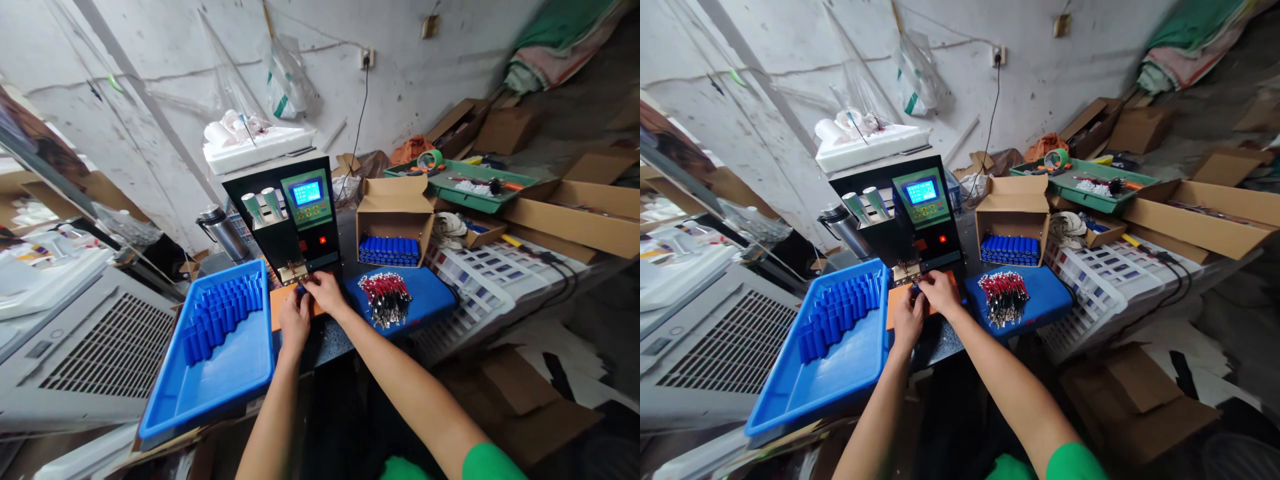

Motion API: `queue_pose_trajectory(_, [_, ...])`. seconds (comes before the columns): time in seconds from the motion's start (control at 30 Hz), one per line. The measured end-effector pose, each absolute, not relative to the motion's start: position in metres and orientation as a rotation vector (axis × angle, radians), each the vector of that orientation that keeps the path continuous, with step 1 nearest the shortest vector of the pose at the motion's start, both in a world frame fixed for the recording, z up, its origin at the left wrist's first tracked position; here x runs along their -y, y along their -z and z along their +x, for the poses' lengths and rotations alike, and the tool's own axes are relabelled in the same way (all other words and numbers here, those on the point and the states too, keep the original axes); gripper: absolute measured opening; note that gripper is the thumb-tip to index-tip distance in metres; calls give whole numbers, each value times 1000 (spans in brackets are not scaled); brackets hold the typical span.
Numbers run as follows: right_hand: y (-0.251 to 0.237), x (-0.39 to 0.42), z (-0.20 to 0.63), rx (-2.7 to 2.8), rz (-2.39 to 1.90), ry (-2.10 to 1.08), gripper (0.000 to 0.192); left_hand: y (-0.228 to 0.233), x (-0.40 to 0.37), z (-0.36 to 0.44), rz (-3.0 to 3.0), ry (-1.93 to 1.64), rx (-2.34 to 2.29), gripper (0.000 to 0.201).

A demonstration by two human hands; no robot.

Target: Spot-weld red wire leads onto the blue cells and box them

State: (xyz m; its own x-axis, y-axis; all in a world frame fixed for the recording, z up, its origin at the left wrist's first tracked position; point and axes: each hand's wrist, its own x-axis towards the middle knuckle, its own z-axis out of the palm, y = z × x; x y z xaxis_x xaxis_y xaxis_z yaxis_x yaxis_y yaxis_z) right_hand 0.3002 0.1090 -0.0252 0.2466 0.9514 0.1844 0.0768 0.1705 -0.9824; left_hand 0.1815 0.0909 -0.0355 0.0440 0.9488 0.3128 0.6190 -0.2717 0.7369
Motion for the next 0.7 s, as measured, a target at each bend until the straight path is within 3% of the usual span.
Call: queue_pose_trajectory(0.7, [30,-110,301,1148,-1198,-872,11,34,-91,185,1942,-1096,-1628,31])
